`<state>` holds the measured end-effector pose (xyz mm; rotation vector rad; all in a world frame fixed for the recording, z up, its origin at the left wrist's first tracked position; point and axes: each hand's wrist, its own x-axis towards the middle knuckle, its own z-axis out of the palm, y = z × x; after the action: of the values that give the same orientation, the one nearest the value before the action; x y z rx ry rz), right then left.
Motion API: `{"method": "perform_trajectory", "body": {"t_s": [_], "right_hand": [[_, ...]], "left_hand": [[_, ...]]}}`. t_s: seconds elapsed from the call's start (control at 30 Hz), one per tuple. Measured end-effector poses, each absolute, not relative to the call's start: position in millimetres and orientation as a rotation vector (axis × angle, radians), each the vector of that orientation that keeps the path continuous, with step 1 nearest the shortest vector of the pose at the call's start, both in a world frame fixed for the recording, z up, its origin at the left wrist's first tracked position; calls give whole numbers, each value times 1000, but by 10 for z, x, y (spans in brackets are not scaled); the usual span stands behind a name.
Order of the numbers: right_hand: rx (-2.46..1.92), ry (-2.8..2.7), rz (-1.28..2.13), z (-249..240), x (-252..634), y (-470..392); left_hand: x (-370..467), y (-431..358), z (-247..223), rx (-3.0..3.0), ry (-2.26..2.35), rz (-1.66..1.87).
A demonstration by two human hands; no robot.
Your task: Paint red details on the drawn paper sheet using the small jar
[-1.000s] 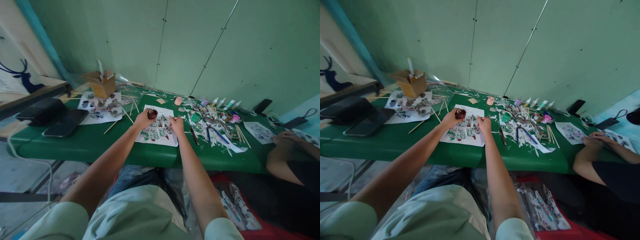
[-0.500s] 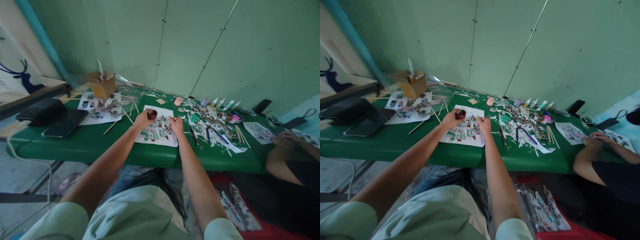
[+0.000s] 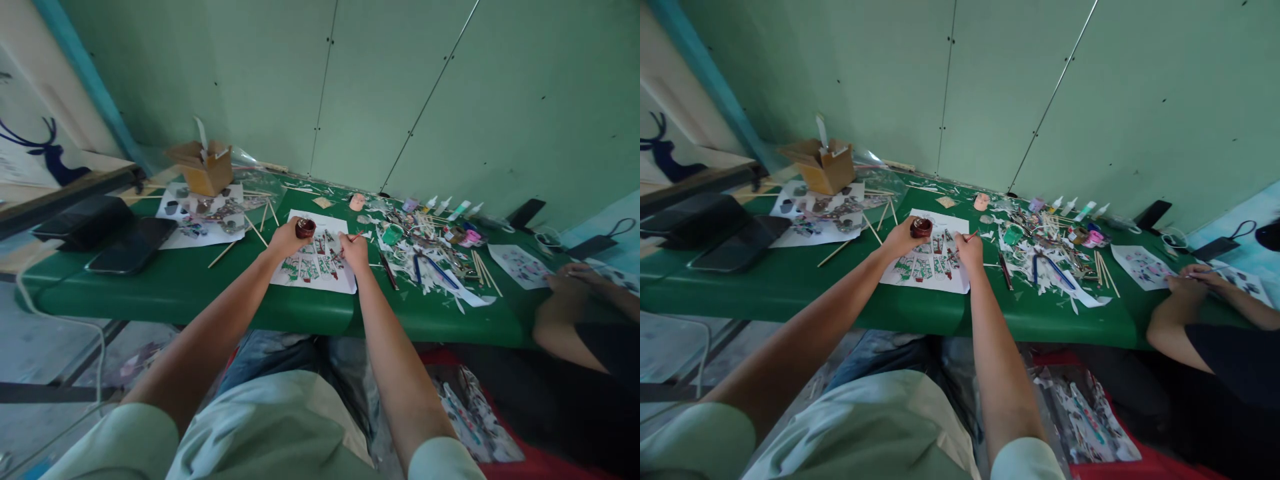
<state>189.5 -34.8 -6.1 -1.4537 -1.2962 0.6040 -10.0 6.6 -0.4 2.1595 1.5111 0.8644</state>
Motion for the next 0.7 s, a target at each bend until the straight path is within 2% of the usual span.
{"method": "perform_trajectory", "body": {"t_s": [0.7], "right_hand": [[-1456,-1256,623,-43,1869,-368]], "left_hand": [[-106,64,15,2146,1509,845]]}}
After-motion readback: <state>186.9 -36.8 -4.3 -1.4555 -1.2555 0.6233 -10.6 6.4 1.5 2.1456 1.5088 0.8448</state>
